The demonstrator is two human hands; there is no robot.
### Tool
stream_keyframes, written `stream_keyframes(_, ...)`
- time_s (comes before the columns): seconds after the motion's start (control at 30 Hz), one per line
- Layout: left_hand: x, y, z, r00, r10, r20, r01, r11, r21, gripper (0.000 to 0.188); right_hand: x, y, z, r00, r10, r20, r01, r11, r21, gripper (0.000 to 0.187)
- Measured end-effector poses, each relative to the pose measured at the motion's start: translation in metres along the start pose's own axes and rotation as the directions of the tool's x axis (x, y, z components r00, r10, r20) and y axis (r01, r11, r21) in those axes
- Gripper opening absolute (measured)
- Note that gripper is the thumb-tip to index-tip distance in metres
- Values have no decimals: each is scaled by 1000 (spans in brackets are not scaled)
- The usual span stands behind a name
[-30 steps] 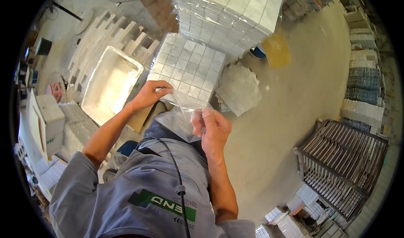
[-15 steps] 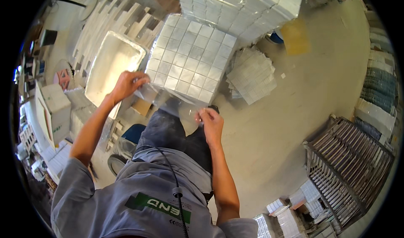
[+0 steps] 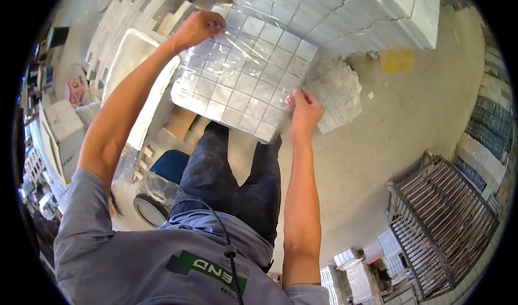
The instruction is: The person repeatedly removes shrink wrap from stacks of white ceramic tiles, places the tiles into a white plastic bin, and discards the plastic. The process is repeated for multiple stacks throughout the clip.
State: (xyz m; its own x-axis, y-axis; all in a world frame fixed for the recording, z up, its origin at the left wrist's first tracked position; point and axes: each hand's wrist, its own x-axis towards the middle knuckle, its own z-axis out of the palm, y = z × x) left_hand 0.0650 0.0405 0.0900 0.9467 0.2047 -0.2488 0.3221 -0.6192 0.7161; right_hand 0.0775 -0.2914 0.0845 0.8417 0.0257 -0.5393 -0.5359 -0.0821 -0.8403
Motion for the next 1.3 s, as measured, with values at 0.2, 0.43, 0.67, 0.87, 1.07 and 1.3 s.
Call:
stream_keyframes(0.2, 27, -7, 9, 996, 6, -87, 3, 994, 108, 18, 45, -7, 0, 997, -71, 2, 70, 983, -170, 13)
stream_keyframes(0.43, 42, -13, 11, 978, 45, -206, 9, 967, 255, 20, 65, 2, 14, 992, -102, -79, 87, 981, -173, 17)
stream_keyframes(0.67, 40, -8, 15, 952, 10, -306, 93, 943, 320, 22, 67, -2, 18, 987, -132, -88, 116, 980, -163, 19)
stream_keyframes(0.87, 25, 7, 10, 846, 297, -443, -3, 833, 553, 45, 72, 1, 12, 989, -140, -46, 132, 981, -143, 18)
stream_keyframes(1.07, -55, 29, 68, 956, 233, -179, -177, 942, 284, 25, 76, 6, 10, 991, -132, -23, 129, 988, -81, 19)
stream_keyframes(1.3, -64, 16, 88, 998, -29, -49, 40, 974, 225, 29, 75, 8, -14, 995, -78, 54, 79, 997, -15, 30)
